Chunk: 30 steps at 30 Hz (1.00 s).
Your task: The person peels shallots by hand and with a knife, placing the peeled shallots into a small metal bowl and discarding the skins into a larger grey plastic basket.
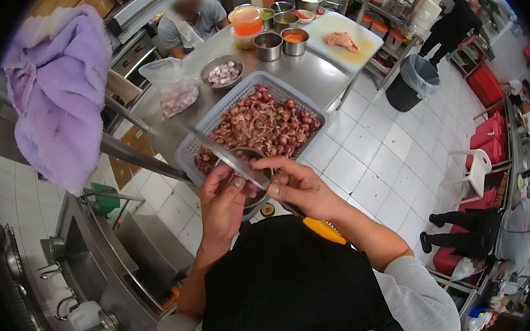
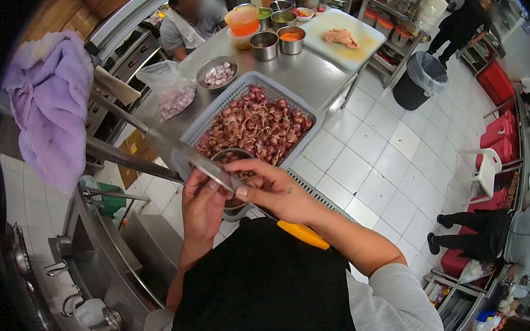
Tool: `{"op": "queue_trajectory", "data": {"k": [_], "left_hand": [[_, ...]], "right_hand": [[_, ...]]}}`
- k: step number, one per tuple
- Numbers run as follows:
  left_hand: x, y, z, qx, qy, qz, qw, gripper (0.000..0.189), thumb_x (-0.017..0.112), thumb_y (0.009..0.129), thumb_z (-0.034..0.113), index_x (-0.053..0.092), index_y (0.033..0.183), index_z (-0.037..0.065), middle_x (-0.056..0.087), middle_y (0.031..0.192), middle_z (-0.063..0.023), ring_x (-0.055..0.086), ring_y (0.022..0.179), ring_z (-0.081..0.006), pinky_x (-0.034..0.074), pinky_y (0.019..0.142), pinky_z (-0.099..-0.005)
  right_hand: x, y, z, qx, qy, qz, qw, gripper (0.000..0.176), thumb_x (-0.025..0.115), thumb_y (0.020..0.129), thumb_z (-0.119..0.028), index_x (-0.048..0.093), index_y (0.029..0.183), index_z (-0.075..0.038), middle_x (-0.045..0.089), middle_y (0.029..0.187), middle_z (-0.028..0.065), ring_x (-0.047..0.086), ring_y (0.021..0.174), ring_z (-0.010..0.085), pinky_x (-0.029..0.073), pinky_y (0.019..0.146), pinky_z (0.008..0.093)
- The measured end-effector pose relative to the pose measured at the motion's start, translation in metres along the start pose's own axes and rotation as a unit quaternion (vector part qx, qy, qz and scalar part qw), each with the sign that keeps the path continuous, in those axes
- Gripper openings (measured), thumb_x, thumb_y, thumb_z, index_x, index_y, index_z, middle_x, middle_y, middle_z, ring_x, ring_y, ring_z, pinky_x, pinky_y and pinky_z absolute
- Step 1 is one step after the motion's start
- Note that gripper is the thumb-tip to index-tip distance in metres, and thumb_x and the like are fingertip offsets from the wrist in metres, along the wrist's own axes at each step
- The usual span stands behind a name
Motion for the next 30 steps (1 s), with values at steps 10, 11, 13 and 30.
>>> {"op": "queue_trajectory", "data": {"k": [10, 11, 13, 30], "left_hand": [[-0.015, -0.007, 0.006, -0.005, -0.04, 0.015, 0.999, 0.026, 0.054, 0.095, 0.004, 0.055, 0.121, 0.004, 0.061, 0.117, -0.0138, 0.063, 0.098, -0.022, 0.051, 0.077, -0.0324], [-0.025, -0.008, 0.01, 0.02, 0.009, 0.038, 0.999, 0.025, 0.054, 0.095, 0.004, 0.055, 0.121, 0.003, 0.062, 0.116, -0.0142, 0.064, 0.096, -0.0223, 0.051, 0.076, -0.0323], [-0.04, -0.009, 0.023, 0.061, 0.073, 0.09, 0.991, 0.022, 0.054, 0.096, 0.005, 0.056, 0.118, 0.001, 0.063, 0.112, -0.0146, 0.065, 0.091, -0.0222, 0.053, 0.073, -0.0319], [-0.144, 0.217, -0.016, 0.052, 0.277, 0.154, 0.947, 0.02, 0.065, 0.09, 0.004, 0.057, 0.108, -0.002, 0.066, 0.098, -0.0112, 0.067, 0.082, -0.0184, 0.054, 0.065, -0.0274]], "right_hand": [[-0.026, 0.008, 0.022, 0.053, 0.071, 0.048, 0.995, 0.044, 0.058, 0.099, -0.027, 0.047, 0.138, -0.012, 0.049, 0.073, -0.0029, 0.042, 0.055, 0.006, 0.031, 0.047, 0.0221], [-0.028, 0.009, 0.034, 0.102, 0.061, 0.036, 0.992, 0.047, 0.058, 0.098, -0.027, 0.045, 0.141, -0.012, 0.05, 0.075, -0.0019, 0.044, 0.059, 0.0071, 0.035, 0.052, 0.0225], [-0.037, 0.013, 0.066, 0.169, -0.008, 0.043, 0.985, 0.056, 0.059, 0.098, -0.029, 0.039, 0.148, -0.013, 0.057, 0.09, 0.003, 0.051, 0.079, 0.0106, 0.044, 0.072, 0.0264], [-0.099, -0.072, 0.107, 0.183, -0.051, 0.193, 0.963, 0.044, 0.061, 0.097, -0.031, 0.053, 0.134, -0.009, 0.054, 0.078, -0.003, 0.043, 0.07, 0.0057, 0.036, 0.061, 0.0228]]}}
Point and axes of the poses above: each hand's wrist, its own y-axis towards the middle knuckle, its own x-axis out of the palm, z = x × y, the point moved 6 cm from there along y, towards the middle knuckle
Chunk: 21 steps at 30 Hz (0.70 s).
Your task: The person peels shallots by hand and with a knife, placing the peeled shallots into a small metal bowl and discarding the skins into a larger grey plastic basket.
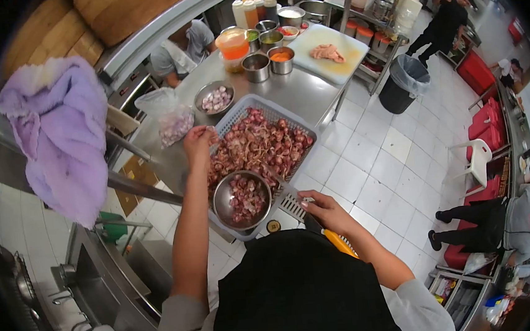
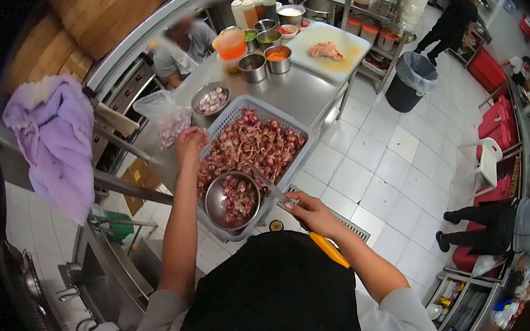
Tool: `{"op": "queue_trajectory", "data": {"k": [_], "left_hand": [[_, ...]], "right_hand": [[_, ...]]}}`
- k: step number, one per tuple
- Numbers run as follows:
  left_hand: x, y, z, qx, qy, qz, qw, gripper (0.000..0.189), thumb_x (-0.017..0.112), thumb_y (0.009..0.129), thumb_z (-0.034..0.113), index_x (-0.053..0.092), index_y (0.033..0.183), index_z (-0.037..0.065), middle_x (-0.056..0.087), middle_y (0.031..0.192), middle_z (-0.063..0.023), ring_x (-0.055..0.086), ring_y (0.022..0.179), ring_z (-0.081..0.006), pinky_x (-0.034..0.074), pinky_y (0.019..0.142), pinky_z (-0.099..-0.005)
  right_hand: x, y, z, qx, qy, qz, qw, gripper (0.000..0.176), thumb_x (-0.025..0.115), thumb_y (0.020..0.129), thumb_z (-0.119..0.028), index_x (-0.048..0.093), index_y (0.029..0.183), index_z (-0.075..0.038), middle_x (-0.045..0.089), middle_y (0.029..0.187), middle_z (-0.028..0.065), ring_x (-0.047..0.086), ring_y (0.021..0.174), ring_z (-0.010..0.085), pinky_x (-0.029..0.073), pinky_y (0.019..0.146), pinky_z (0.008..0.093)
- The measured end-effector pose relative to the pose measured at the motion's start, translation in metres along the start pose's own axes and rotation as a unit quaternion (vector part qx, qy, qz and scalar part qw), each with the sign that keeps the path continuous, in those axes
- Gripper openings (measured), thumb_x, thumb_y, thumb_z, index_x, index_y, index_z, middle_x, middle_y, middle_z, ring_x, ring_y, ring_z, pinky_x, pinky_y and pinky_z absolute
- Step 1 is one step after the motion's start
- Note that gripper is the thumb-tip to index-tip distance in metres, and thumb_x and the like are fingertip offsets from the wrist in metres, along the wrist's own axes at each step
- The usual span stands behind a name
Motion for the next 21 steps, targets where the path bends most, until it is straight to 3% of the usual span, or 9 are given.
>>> {"op": "queue_trajectory", "data": {"k": [2, 4, 5, 7, 8, 10, 13, 17, 21], "left_hand": [[0.007, 0.052, -0.012, -0.015, -0.02, 0.0, 1.0, 0.019, 0.066, 0.089, 0.004, 0.059, 0.105, -0.002, 0.068, 0.092, -0.0108, 0.068, 0.081, -0.0181, 0.052, 0.063, -0.0254], [0.008, 0.094, -0.014, -0.029, -0.023, 0.024, 0.999, 0.023, 0.067, 0.087, 0.007, 0.061, 0.106, -0.003, 0.069, 0.093, -0.0124, 0.069, 0.08, -0.0205, 0.054, 0.064, -0.0301], [0.012, 0.109, -0.012, -0.03, -0.02, 0.016, 0.999, 0.023, 0.067, 0.087, 0.007, 0.061, 0.106, -0.003, 0.069, 0.093, -0.0124, 0.069, 0.08, -0.0205, 0.054, 0.064, -0.0301], [0.019, 0.117, 0.016, 0.122, 0.249, 0.065, 0.959, 0.023, 0.066, 0.084, 0.007, 0.065, 0.104, -0.003, 0.07, 0.094, -0.0177, 0.069, 0.08, -0.0277, 0.054, 0.067, -0.0372], [0.023, 0.114, 0.013, 0.122, 0.251, 0.059, 0.958, 0.023, 0.066, 0.084, 0.007, 0.065, 0.104, -0.003, 0.07, 0.094, -0.0177, 0.069, 0.08, -0.0277, 0.054, 0.067, -0.0372], [0.06, 0.078, 0.022, 0.263, 0.483, -0.082, 0.831, 0.023, 0.064, 0.08, 0.005, 0.067, 0.101, -0.002, 0.068, 0.094, -0.0222, 0.067, 0.084, -0.0364, 0.053, 0.072, -0.0424], [0.104, 0.018, 0.002, 0.244, 0.472, -0.283, 0.799, 0.024, 0.061, 0.081, 0.005, 0.068, 0.103, -0.001, 0.065, 0.097, -0.022, 0.062, 0.096, -0.04, 0.049, 0.086, -0.0451], [0.125, -0.003, -0.031, 0.293, 0.501, -0.283, 0.763, 0.026, 0.063, 0.081, 0.007, 0.067, 0.106, -0.002, 0.062, 0.106, -0.022, 0.056, 0.106, -0.0396, 0.044, 0.095, -0.0456], [0.131, -0.005, -0.046, 0.278, 0.555, -0.261, 0.74, 0.026, 0.065, 0.08, 0.006, 0.064, 0.105, -0.002, 0.059, 0.111, -0.022, 0.052, 0.11, -0.0394, 0.041, 0.1, -0.0457]], "right_hand": [[-0.013, -0.012, 0.002, -0.032, 0.021, 0.035, 0.999, 0.04, 0.061, 0.097, -0.027, 0.055, 0.131, -0.007, 0.054, 0.08, -0.0038, 0.042, 0.071, 0.0049, 0.035, 0.062, 0.0217], [-0.025, -0.03, 0.004, 0.009, 0.023, 0.08, 0.997, 0.035, 0.056, 0.1, -0.022, 0.054, 0.131, -0.006, 0.06, 0.102, -0.0007, 0.051, 0.088, 0.0065, 0.043, 0.079, 0.0218], [-0.031, -0.033, 0.008, -0.039, 0.022, 0.099, 0.994, 0.033, 0.055, 0.1, -0.021, 0.055, 0.13, -0.007, 0.059, 0.096, -0.0026, 0.05, 0.081, 0.0054, 0.042, 0.072, 0.021], [-0.034, -0.043, 0.01, -0.018, 0.064, 0.115, 0.991, 0.034, 0.057, 0.099, -0.021, 0.055, 0.129, -0.006, 0.06, 0.098, -0.0014, 0.051, 0.088, 0.0067, 0.042, 0.079, 0.0217], [-0.035, -0.047, 0.013, 0.002, 0.099, 0.124, 0.987, 0.035, 0.059, 0.099, -0.021, 0.056, 0.129, -0.004, 0.06, 0.1, -0.0002, 0.051, 0.094, 0.0079, 0.042, 0.086, 0.0224], [-0.038, -0.049, 0.017, -0.006, 0.109, 0.132, 0.985, 0.034, 0.059, 0.099, -0.02, 0.056, 0.129, -0.004, 0.061, 0.1, -0.0001, 0.052, 0.095, 0.0081, 0.042, 0.087, 0.0224], [-0.039, -0.051, 0.018, -0.015, 0.113, 0.145, 0.983, 0.034, 0.06, 0.098, -0.02, 0.056, 0.128, -0.004, 0.06, 0.098, -0.0007, 0.051, 0.091, 0.0074, 0.042, 0.083, 0.0221], [-0.035, -0.048, 0.005, -0.019, 0.069, 0.131, 0.989, 0.029, 0.055, 0.1, -0.018, 0.057, 0.127, -0.01, 0.053, 0.083, -0.0073, 0.041, 0.068, 0.0025, 0.034, 0.06, 0.019], [-0.034, -0.04, 0.0, -0.016, 0.059, 0.108, 0.992, 0.031, 0.056, 0.1, -0.021, 0.056, 0.128, -0.01, 0.056, 0.091, -0.0066, 0.045, 0.078, 0.003, 0.038, 0.07, 0.0196]]}}
Point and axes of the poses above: each hand's wrist, its own y-axis towards the middle knuckle, its own x-axis out of the palm, z = x × y, the point moved 6 cm from there along y, towards the middle knuckle
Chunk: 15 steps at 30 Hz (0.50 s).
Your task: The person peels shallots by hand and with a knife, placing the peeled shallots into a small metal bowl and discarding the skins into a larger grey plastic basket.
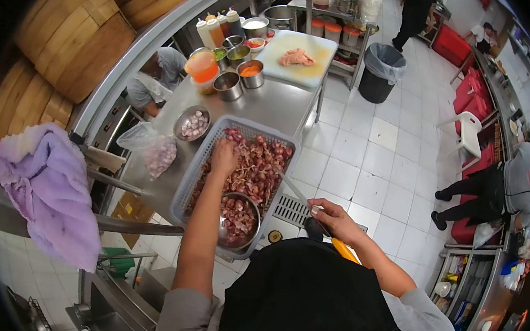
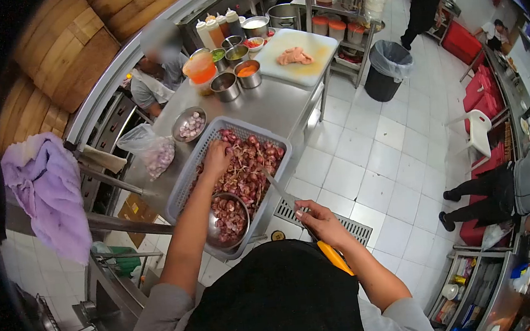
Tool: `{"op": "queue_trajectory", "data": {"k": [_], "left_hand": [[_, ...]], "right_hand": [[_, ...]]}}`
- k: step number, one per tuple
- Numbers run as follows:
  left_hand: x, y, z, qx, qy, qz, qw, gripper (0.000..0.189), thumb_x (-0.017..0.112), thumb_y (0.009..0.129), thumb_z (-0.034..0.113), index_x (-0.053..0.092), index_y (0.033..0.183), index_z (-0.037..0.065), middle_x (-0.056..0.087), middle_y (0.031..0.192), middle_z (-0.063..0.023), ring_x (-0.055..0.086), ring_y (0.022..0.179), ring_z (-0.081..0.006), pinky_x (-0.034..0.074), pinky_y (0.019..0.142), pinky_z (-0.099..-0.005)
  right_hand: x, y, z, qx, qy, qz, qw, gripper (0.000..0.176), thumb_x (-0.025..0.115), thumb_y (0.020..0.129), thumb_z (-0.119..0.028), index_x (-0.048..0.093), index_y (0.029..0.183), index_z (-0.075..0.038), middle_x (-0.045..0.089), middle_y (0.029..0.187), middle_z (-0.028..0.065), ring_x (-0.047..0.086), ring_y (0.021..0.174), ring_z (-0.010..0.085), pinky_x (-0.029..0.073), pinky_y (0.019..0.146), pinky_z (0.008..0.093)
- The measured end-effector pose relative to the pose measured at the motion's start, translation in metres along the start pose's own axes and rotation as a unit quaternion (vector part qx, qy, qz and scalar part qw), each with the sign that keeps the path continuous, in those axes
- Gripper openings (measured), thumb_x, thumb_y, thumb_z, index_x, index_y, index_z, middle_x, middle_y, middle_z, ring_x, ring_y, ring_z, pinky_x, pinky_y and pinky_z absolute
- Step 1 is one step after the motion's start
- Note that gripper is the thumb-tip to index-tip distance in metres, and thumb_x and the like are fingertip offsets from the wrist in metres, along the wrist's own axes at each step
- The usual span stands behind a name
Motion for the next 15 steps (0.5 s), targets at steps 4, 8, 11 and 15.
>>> {"op": "queue_trajectory", "data": {"k": [4, 8, 11, 15], "left_hand": [[-0.019, -0.011, 0.004, -0.062, -0.132, 0.018, 0.989, 0.022, 0.066, 0.08, 0.0, 0.054, 0.099, -0.002, 0.061, 0.105, -0.0188, 0.059, 0.101, -0.0324, 0.047, 0.091, -0.0409], [-0.041, -0.05, 0.011, -0.106, -0.43, 0.083, 0.893, 0.024, 0.065, 0.082, -0.01, 0.052, 0.099, 0.002, 0.063, 0.093, -0.0071, 0.061, 0.083, -0.0104, 0.05, 0.07, -0.0234], [-0.065, -0.09, 0.041, -0.131, -0.563, 0.099, 0.81, 0.024, 0.065, 0.083, -0.01, 0.053, 0.101, 0.001, 0.062, 0.094, -0.007, 0.061, 0.087, -0.0123, 0.053, 0.074, -0.0246], [-0.093, -0.142, 0.091, -0.182, -0.694, 0.108, 0.688, 0.024, 0.06, 0.089, -0.006, 0.055, 0.112, -0.002, 0.063, 0.103, -0.0092, 0.063, 0.092, -0.0155, 0.055, 0.08, -0.0305]], "right_hand": [[0.006, 0.005, -0.014, -0.021, 0.013, -0.021, 0.999, 0.034, 0.061, 0.098, -0.022, 0.055, 0.129, -0.007, 0.052, 0.085, -0.0055, 0.042, 0.075, 0.0041, 0.035, 0.066, 0.0198], [0.015, 0.017, -0.022, -0.066, -0.007, -0.043, 0.997, 0.037, 0.06, 0.098, -0.023, 0.054, 0.131, -0.008, 0.051, 0.084, -0.0056, 0.041, 0.075, 0.0037, 0.035, 0.066, 0.0198], [0.036, 0.019, -0.046, -0.067, -0.024, -0.081, 0.994, 0.04, 0.062, 0.097, -0.023, 0.052, 0.133, -0.01, 0.049, 0.076, -0.0061, 0.039, 0.068, 0.0034, 0.032, 0.059, 0.0211], [0.076, 0.028, -0.065, -0.113, -0.049, -0.143, 0.982, 0.05, 0.064, 0.095, -0.021, 0.044, 0.141, -0.013, 0.046, 0.073, -0.0067, 0.037, 0.063, 0.0034, 0.029, 0.057, 0.0213]]}}
Point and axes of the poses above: each hand's wrist, its own y-axis towards the middle knuckle, its own x-axis out of the palm, z = x × y, the point moved 6 cm from there along y, towards the middle knuckle
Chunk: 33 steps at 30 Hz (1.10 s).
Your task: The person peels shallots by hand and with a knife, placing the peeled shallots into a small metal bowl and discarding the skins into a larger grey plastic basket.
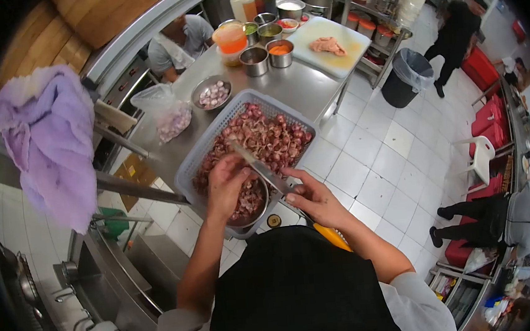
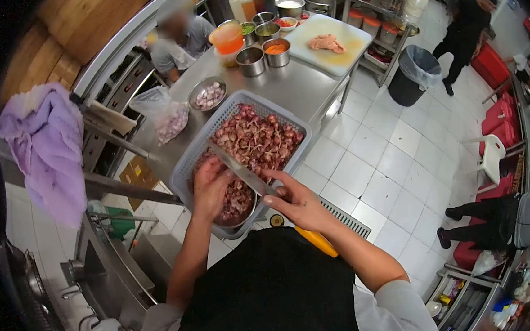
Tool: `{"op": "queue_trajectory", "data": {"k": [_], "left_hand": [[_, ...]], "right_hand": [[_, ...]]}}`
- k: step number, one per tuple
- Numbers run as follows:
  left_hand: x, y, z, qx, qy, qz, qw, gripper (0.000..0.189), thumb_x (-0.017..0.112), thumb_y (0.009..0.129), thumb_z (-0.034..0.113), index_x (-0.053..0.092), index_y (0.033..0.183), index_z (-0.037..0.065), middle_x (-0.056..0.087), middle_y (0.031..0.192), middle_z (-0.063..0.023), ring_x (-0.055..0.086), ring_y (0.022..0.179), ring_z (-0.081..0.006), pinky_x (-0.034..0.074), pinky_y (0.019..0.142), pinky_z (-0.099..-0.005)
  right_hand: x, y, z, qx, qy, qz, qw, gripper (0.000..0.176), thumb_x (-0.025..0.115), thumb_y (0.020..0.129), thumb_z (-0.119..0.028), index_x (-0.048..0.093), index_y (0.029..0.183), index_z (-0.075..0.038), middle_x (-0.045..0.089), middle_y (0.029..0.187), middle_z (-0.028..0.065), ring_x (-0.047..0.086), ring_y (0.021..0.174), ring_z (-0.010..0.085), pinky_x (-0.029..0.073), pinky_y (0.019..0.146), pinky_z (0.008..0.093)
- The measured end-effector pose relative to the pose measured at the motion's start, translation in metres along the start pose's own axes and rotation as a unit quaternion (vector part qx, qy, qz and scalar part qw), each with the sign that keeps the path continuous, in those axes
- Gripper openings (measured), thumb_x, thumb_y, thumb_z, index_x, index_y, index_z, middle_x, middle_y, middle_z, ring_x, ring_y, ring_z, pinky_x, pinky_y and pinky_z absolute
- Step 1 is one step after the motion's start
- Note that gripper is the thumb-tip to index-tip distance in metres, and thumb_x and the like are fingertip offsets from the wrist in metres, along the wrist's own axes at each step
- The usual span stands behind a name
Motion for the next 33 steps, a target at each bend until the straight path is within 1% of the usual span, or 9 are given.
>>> {"op": "queue_trajectory", "data": {"k": [3, 8, 10, 17, 19, 26, 29, 31, 33], "left_hand": [[0.002, -0.034, 0.012, 0.021, 0.014, 0.036, 0.999, 0.028, 0.057, 0.091, -0.005, 0.055, 0.119, -0.002, 0.064, 0.107, -0.0089, 0.063, 0.096, -0.0158, 0.053, 0.085, -0.0306], [0.002, -0.071, 0.036, 0.065, -0.002, 0.093, 0.994, 0.028, 0.056, 0.09, -0.004, 0.058, 0.118, -0.001, 0.065, 0.109, -0.009, 0.064, 0.1, -0.0157, 0.052, 0.088, -0.0295], [-0.005, -0.078, 0.041, 0.076, -0.02, 0.1, 0.992, 0.03, 0.057, 0.089, -0.004, 0.058, 0.119, -0.001, 0.065, 0.11, -0.0094, 0.064, 0.1, -0.0159, 0.052, 0.087, -0.0297], [-0.011, -0.09, 0.042, 0.08, -0.087, 0.091, 0.989, 0.035, 0.059, 0.088, -0.006, 0.056, 0.123, -0.004, 0.066, 0.109, -0.0108, 0.065, 0.1, -0.0179, 0.053, 0.087, -0.0318], [-0.011, -0.09, 0.038, 0.077, -0.082, 0.094, 0.989, 0.036, 0.058, 0.088, -0.007, 0.055, 0.124, -0.004, 0.065, 0.11, -0.0115, 0.065, 0.1, -0.0194, 0.053, 0.089, -0.0337], [-0.006, -0.089, 0.032, 0.047, -0.061, 0.114, 0.991, 0.034, 0.059, 0.086, -0.009, 0.056, 0.12, -0.006, 0.066, 0.109, -0.0135, 0.066, 0.097, -0.0205, 0.052, 0.09, -0.0349], [0.004, -0.092, 0.038, 0.036, -0.01, 0.1, 0.994, 0.031, 0.058, 0.086, -0.01, 0.058, 0.116, -0.007, 0.066, 0.109, -0.0138, 0.066, 0.096, -0.0199, 0.052, 0.089, -0.0338], [0.005, -0.093, 0.035, 0.052, -0.012, 0.087, 0.995, 0.03, 0.058, 0.086, -0.01, 0.058, 0.116, -0.007, 0.066, 0.108, -0.0137, 0.066, 0.096, -0.0196, 0.052, 0.089, -0.0333], [0.01, -0.095, 0.036, 0.069, -0.014, 0.075, 0.995, 0.028, 0.059, 0.087, -0.009, 0.059, 0.115, -0.006, 0.066, 0.108, -0.0136, 0.066, 0.097, -0.0193, 0.052, 0.089, -0.0327]], "right_hand": [[0.037, 0.006, -0.035, 0.012, 0.002, -0.064, 0.998, 0.06, 0.065, 0.093, -0.011, 0.036, 0.146, -0.012, 0.047, 0.083, -0.0056, 0.043, 0.077, 0.0042, 0.036, 0.072, 0.0211], [0.066, 0.018, -0.042, -0.068, -0.032, -0.112, 0.991, 0.063, 0.068, 0.091, -0.01, 0.036, 0.145, -0.011, 0.05, 0.086, -0.003, 0.046, 0.082, 0.006, 0.038, 0.073, 0.0209], [0.071, 0.017, -0.044, -0.089, -0.071, -0.134, 0.984, 0.064, 0.073, 0.089, -0.018, 0.039, 0.143, -0.01, 0.061, 0.102, 0.0047, 0.054, 0.083, 0.0085, 0.043, 0.066, 0.0227], [0.08, 0.013, -0.039, -0.046, -0.069, -0.155, 0.984, 0.064, 0.073, 0.088, -0.017, 0.04, 0.143, -0.013, 0.064, 0.1, 0.0059, 0.056, 0.083, 0.0098, 0.044, 0.067, 0.0245], [0.081, 0.009, -0.049, -0.095, -0.075, -0.14, 0.983, 0.064, 0.072, 0.088, -0.017, 0.04, 0.144, -0.014, 0.066, 0.096, 0.0063, 0.057, 0.082, 0.0092, 0.043, 0.064, 0.0235], [0.075, 0.001, -0.051, -0.073, -0.077, -0.132, 0.986, 0.065, 0.073, 0.087, -0.018, 0.04, 0.142, -0.012, 0.067, 0.094, 0.0077, 0.059, 0.082, 0.009, 0.043, 0.066, 0.0239], [0.073, 0.0, -0.048, -0.082, -0.084, -0.115, 0.986, 0.059, 0.074, 0.087, -0.016, 0.042, 0.136, -0.008, 0.066, 0.093, 0.0071, 0.058, 0.083, 0.0078, 0.044, 0.069, 0.0243], [0.076, 0.0, -0.052, -0.087, -0.011, -0.112, 0.99, 0.05, 0.071, 0.089, -0.008, 0.043, 0.13, -0.009, 0.063, 0.086, 0.0037, 0.059, 0.082, 0.0089, 0.045, 0.072, 0.0247], [0.075, 0.005, -0.043, -0.109, 0.011, -0.101, 0.989, 0.046, 0.071, 0.089, -0.007, 0.043, 0.125, -0.008, 0.064, 0.088, 0.0054, 0.059, 0.083, 0.0095, 0.046, 0.073, 0.0254]]}}
Point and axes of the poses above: each hand's wrist, its own y-axis towards the middle knuckle, its own x-axis out of the palm, z = x × y, the point moved 6 cm from there along y, towards the middle knuckle
